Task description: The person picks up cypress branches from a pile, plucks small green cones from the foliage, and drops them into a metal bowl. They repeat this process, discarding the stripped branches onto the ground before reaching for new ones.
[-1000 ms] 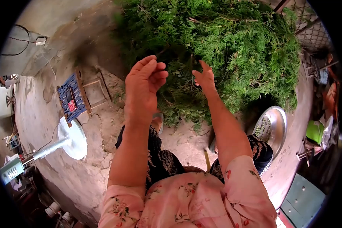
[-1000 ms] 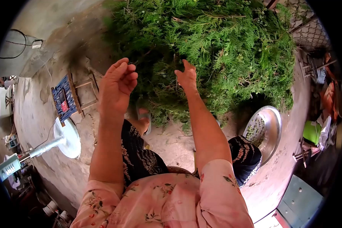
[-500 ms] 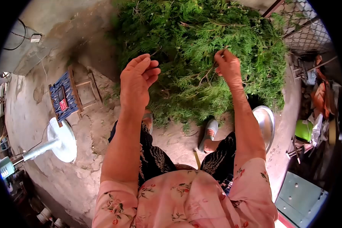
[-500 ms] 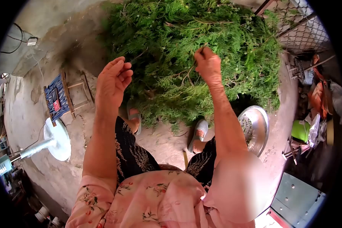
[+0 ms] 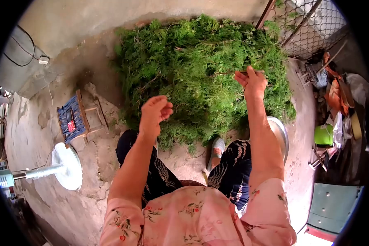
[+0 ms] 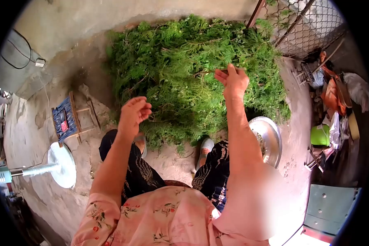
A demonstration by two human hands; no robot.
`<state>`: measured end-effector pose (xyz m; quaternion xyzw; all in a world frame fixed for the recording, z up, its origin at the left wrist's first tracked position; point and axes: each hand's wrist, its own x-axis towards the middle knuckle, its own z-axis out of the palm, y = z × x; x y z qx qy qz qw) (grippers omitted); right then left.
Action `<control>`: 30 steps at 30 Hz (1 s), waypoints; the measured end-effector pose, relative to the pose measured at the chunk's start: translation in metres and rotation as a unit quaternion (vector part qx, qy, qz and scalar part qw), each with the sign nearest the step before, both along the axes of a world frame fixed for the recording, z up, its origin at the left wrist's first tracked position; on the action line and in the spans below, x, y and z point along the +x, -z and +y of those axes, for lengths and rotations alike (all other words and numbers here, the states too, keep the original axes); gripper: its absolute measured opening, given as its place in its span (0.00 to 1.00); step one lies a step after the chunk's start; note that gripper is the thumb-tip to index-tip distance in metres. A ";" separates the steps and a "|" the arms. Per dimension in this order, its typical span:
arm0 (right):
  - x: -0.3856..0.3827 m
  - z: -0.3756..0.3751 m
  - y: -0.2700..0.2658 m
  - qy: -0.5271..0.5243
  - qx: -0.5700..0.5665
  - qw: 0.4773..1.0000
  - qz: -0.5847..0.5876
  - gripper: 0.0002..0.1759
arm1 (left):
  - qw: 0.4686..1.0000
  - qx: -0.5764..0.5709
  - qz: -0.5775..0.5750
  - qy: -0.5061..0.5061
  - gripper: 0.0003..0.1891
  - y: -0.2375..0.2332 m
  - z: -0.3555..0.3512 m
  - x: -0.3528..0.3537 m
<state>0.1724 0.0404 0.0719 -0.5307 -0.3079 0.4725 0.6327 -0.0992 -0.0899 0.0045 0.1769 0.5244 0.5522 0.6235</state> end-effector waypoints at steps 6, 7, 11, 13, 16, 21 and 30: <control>0.015 -0.054 -0.005 0.050 0.017 0.992 0.114 0.09 | 0.990 -0.003 -0.003 0.141 0.13 0.005 -0.023 0.061; 0.015 -0.064 -0.006 0.055 0.018 0.989 0.139 0.09 | 0.988 0.007 -0.013 0.156 0.16 0.004 -0.023 0.071; 0.017 -0.098 0.000 0.076 0.010 0.963 0.259 0.10 | 0.985 0.075 -0.121 0.094 0.26 0.005 -0.012 0.092; 0.015 -0.111 0.004 0.088 -0.005 0.947 0.308 0.10 | 0.987 0.086 -0.124 0.052 0.26 0.008 -0.006 0.099; 0.017 -0.127 0.010 0.116 -0.038 0.894 0.431 0.10 | 0.985 0.066 -0.156 -0.044 0.26 -0.010 -0.027 0.118; 0.010 -0.143 0.008 0.132 -0.036 0.865 0.482 0.09 | 0.962 0.040 -0.257 0.081 0.18 -0.032 -0.062 0.137; 0.013 -0.168 0.025 0.120 -0.062 0.873 0.469 0.08 | 0.950 0.110 -0.266 -0.124 0.12 -0.044 -0.011 0.117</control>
